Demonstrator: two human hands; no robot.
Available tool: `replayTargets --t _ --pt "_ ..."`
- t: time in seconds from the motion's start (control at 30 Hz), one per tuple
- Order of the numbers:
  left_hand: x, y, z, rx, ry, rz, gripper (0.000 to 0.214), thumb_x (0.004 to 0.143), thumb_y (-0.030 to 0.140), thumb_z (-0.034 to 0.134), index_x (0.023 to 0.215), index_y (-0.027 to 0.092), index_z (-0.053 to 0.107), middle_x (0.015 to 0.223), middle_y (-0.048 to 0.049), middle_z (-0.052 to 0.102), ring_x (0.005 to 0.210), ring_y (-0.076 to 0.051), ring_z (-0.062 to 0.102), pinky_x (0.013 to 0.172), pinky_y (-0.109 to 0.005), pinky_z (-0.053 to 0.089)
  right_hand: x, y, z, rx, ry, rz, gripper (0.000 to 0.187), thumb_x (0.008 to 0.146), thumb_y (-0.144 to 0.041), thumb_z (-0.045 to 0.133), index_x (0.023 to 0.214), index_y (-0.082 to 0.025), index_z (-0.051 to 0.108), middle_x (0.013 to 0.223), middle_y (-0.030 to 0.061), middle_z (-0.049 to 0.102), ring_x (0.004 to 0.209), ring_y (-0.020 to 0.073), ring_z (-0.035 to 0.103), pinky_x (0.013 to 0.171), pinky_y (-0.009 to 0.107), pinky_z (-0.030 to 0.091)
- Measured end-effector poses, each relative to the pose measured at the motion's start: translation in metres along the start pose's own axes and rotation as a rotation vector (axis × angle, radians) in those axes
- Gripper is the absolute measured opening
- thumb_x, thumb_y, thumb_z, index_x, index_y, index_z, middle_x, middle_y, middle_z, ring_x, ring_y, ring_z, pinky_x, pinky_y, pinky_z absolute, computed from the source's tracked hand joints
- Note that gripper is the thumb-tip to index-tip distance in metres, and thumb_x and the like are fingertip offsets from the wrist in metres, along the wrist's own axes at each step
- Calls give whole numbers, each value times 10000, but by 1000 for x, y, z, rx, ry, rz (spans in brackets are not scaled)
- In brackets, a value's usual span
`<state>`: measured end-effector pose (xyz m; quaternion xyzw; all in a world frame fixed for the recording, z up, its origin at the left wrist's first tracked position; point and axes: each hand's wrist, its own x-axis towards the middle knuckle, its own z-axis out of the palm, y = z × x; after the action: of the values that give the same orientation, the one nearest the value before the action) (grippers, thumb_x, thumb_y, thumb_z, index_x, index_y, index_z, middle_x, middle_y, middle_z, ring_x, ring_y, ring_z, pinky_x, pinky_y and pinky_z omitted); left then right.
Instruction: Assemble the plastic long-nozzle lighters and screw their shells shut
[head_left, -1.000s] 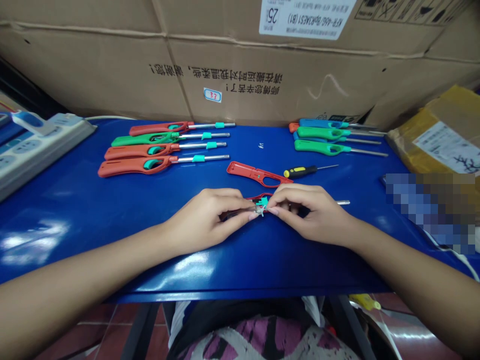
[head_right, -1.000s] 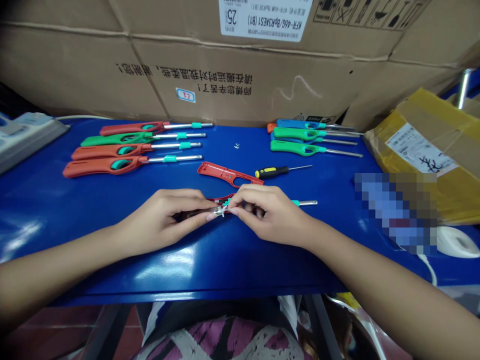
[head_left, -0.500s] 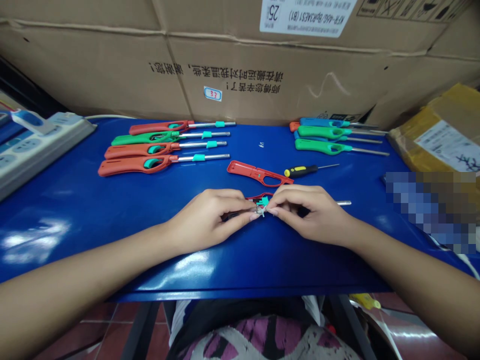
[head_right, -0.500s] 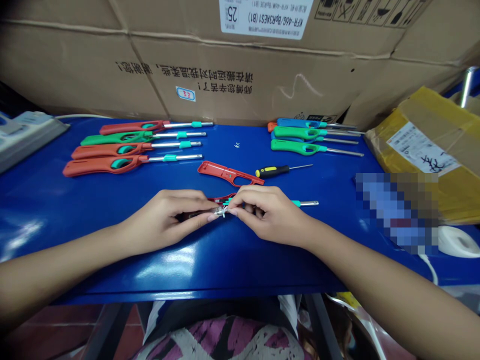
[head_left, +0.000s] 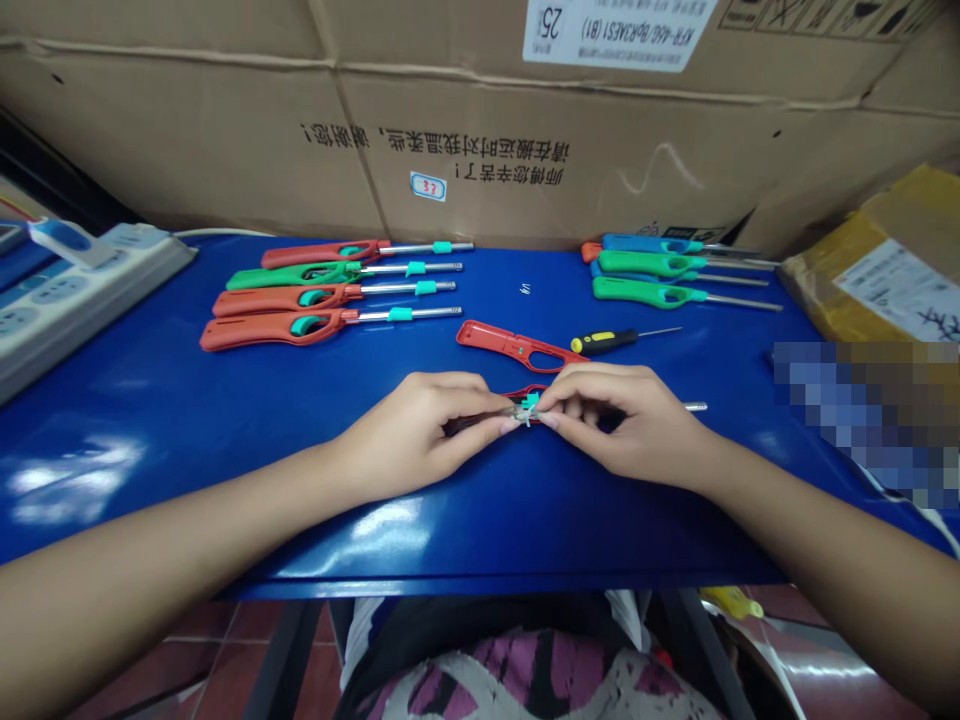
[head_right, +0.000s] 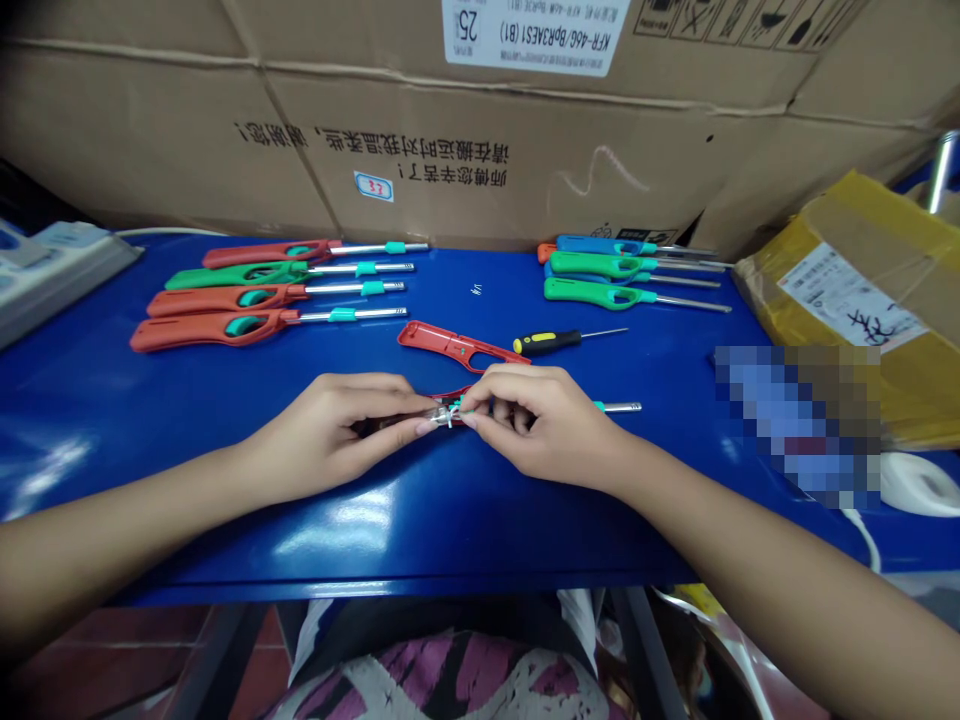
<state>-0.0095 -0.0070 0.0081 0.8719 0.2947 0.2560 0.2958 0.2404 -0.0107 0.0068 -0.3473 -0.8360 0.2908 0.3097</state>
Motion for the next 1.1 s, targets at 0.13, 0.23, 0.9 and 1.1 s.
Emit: replayTargets --t 0.13,0.23,0.9,1.1 --pt "0 -1 -1 0 -4 8 248 1007 259 583 1160 150 745 938 -40 723 791 -110 659 737 -219 497 -1 3 0 -17 2 -37 95 937 -183 639 937 -143 726 847 60 702 602 92 553 538 240 438" --pt "0 -1 -1 -9 -12 22 247 1006 254 585 1158 147 748 940 -42 726 790 -110 660 739 -218 498 -1 4 1 -8 5 -63 99 944 -178 636 945 -143 728 855 68 709 668 114 590 562 248 441" --pt "0 0 -4 39 3 30 252 1009 258 579 1191 172 731 974 -40 736 820 -115 675 757 -221 505 0 4 0 -55 32 -65 68 930 -176 650 964 -172 709 864 24 697 538 71 430 503 242 376" --pt "2 -5 -18 213 -2 -54 189 966 342 643 1026 185 730 842 -12 718 755 -141 638 674 -250 475 1 7 -8 -208 50 -149 140 924 -180 649 1055 -200 694 1037 67 667 943 179 639 831 315 513"
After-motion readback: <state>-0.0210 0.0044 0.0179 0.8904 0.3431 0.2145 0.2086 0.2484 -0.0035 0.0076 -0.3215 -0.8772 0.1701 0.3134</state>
